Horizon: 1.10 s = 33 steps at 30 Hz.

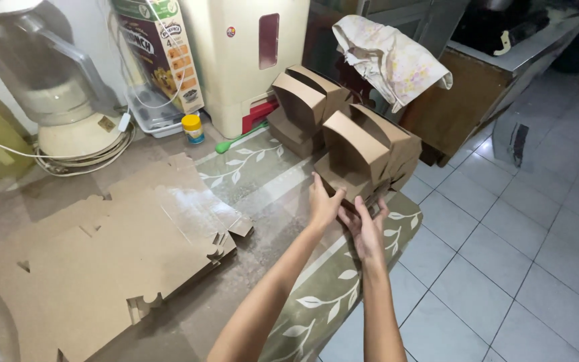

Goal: Folding flat cardboard templates into assembled pastry boxes on a table.

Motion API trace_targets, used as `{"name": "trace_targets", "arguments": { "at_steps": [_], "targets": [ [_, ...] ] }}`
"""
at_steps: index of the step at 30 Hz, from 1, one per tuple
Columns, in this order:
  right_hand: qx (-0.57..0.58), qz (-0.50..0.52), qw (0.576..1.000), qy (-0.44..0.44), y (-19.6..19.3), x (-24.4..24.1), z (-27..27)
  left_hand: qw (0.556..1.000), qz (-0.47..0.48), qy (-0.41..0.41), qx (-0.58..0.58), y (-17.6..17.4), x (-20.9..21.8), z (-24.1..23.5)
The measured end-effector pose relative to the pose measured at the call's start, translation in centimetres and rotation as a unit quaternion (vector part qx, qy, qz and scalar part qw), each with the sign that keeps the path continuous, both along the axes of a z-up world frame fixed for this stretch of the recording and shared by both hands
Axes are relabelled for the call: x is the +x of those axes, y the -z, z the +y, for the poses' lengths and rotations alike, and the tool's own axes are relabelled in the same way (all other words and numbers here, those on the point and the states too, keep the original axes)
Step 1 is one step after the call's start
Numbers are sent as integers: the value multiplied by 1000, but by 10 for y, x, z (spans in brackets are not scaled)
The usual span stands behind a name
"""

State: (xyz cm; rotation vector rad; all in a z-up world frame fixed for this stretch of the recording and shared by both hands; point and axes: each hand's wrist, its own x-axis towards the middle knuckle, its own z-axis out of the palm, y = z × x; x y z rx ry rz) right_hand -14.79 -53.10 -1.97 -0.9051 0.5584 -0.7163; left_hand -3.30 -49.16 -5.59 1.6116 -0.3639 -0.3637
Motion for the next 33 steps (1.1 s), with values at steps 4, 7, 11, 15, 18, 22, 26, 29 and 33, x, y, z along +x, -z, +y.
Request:
{"name": "trace_targets", "arguments": {
  "at_steps": [4, 7, 11, 15, 18, 22, 26, 29, 33],
  "targets": [
    [-83, 101, 990, -56, -5, 7, -19, 999, 4, -19, 48, -4, 11, 4],
    [-221, 229, 945, -71, -4, 18, -31, 998, -13, -35, 50, 0, 28, 3],
    [-300, 304, 900, -87, 11, 38, -40, 998, 1, -17, 62, -2, 42, 9],
    [-305, 299, 901, -76, 14, 42, -39, 998, 6, 4, 58, 4, 50, 13],
    [-267, 268, 923, -63, -13, 33, -18, 999, 29, 4, 37, -44, 11, 47],
    [-276, 242, 929, -59, -9, 28, -21, 999, -27, 12, 41, -14, 27, 57],
    [-405, 186, 895, 13, 5, 31, -10, 991, -113, 71, 28, -49, -11, 141],
    [-516, 113, 849, -21, -15, 36, 42, 970, -223, 66, 78, -66, -35, 223],
    [-565, 117, 781, -238, -40, 57, 127, 874, -363, -4, 323, -49, -38, 324]
  ]
}}
